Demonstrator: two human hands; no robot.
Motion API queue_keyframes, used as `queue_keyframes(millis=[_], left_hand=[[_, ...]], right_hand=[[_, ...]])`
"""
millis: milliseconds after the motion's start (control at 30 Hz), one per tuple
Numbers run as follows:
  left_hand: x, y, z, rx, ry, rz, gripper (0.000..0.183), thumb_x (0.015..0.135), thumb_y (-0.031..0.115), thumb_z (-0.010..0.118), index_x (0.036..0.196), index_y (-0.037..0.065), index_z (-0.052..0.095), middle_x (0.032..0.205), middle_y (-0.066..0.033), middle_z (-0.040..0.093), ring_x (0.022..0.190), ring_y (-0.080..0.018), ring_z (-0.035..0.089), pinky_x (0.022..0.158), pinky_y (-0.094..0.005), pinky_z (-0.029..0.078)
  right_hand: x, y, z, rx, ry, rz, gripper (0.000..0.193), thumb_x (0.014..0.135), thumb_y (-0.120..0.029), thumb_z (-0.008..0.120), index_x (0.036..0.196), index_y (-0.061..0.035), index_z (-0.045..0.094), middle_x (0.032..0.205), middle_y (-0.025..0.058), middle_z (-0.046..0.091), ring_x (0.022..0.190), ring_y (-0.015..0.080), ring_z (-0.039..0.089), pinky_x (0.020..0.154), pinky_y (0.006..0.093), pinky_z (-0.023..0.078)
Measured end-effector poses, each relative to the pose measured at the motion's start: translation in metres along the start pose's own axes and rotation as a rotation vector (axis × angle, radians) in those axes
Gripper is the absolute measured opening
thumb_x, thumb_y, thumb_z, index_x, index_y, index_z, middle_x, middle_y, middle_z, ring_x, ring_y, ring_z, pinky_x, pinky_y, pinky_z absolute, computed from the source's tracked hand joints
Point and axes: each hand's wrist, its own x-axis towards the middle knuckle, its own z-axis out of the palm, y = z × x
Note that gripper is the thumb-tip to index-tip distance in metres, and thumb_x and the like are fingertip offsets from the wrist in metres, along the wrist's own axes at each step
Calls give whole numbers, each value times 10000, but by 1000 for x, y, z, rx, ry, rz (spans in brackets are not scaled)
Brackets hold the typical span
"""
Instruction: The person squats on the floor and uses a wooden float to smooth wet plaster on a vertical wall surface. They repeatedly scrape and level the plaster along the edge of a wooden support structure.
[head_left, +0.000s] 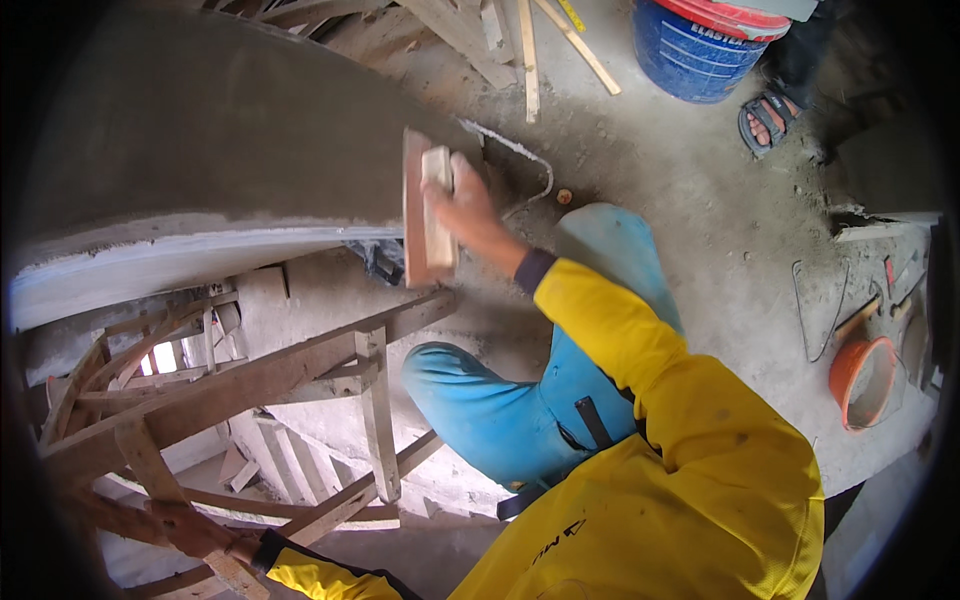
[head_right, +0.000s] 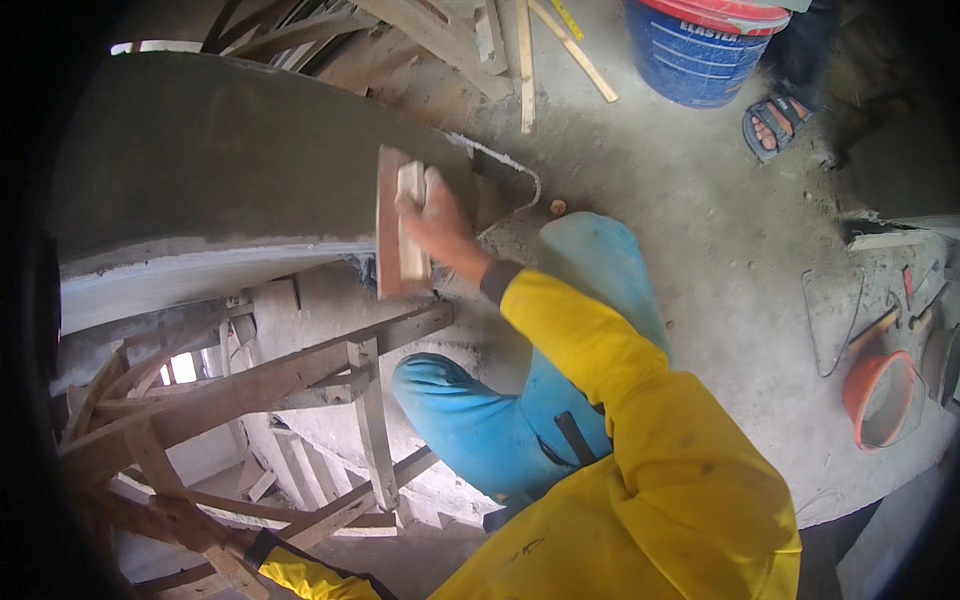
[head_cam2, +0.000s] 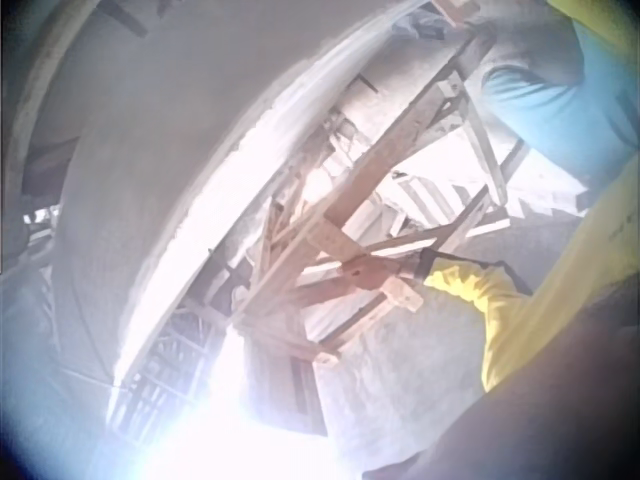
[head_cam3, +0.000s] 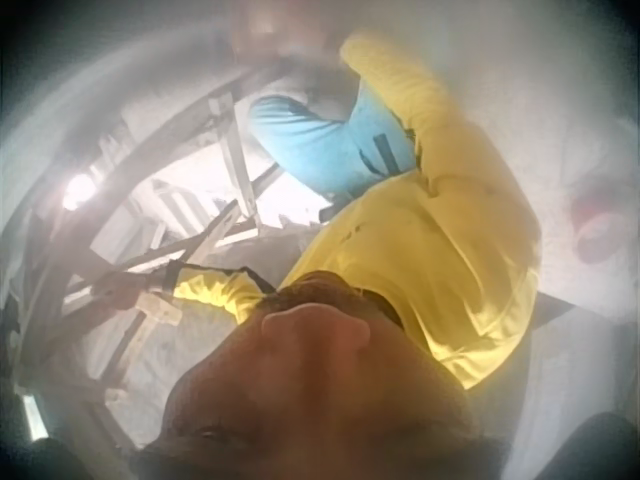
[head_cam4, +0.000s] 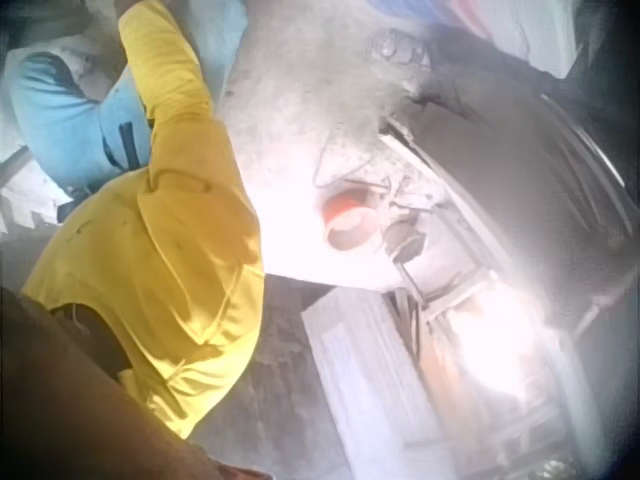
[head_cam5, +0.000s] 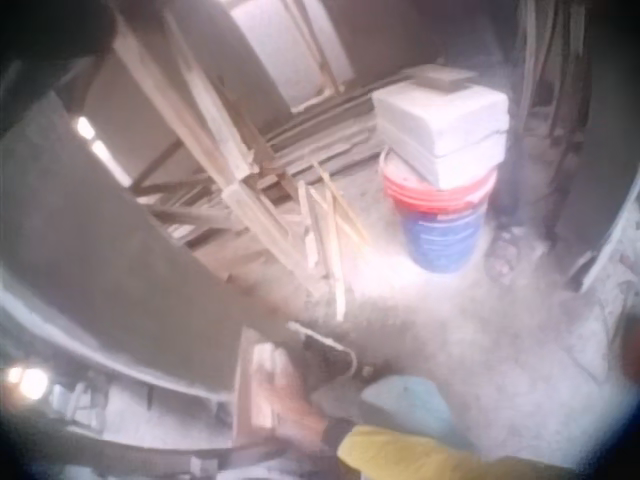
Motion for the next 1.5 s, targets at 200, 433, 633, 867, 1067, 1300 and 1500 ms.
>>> queue_keyframes(millis=[200, 433, 633, 867, 1067, 1300, 1500], left_hand=[[5, 0, 5, -5, -58, -14, 846, 867, 825, 277, 1075, 161, 758, 966, -182, 730, 862, -416, 683, 764, -507, 535], [3, -1, 3, -25, -79, -33, 820, 869, 813, 292, 1114, 173, 743, 997, -183, 728, 901, -436, 679, 823, -513, 539], [-5, 7, -7, -37, -76, -27, 816, 868, 815, 298, 1097, 172, 746, 971, -182, 731, 882, -433, 683, 812, -513, 541], [11, -8, 13, 24, -58, -23, 821, 869, 814, 293, 1100, 170, 748, 961, -179, 733, 879, -424, 687, 782, -517, 541], [4, -9, 9, 24, 14, 20, 816, 905, 785, 252, 1098, 173, 756, 943, -196, 729, 815, -389, 690, 698, -491, 534], [1, 4, -1, 57, 51, 17, 814, 910, 780, 228, 1145, 189, 735, 963, -209, 723, 829, -401, 685, 727, -500, 529], [17, -20, 17, 122, -59, -67, 792, 906, 785, 227, 1174, 230, 726, 994, -200, 723, 844, -395, 686, 732, -491, 527]], right_hand=[[22, 48, -21, 247, -147, 467, 365, 884, -245, 637, 1114, 28, 562, 969, 189, 674, 910, 304, 692, 730, 390, 558], [34, 24, -11, 64, -88, 184, 371, 901, -263, 635, 1126, 21, 560, 1005, 162, 662, 899, 253, 668, 778, 388, 538], [-4, 23, -22, 137, -169, 363, 377, 903, -289, 633, 1130, -3, 542, 984, 216, 679, 883, 371, 692, 753, 447, 545], [25, 0, -24, -121, -101, 229, 534, 930, -272, 585, 1364, -13, 411, 1008, 296, 665, 925, 463, 659, 804, 500, 521], [-16, -22, -30, -281, -247, 31, 681, 920, -155, 534, 1547, -251, 287, 1013, 258, 669, 906, 446, 655, 844, 482, 512], [39, 26, -35, -126, -257, 134, 590, 905, -96, 516, 1481, -192, 428, 1016, 295, 649, 802, 282, 655, 742, 367, 512], [1, 0, -33, 26, -332, 51, 582, 907, -50, 467, 1484, -42, 392, 1263, 269, 605, 974, 194, 630, 907, 278, 462]])
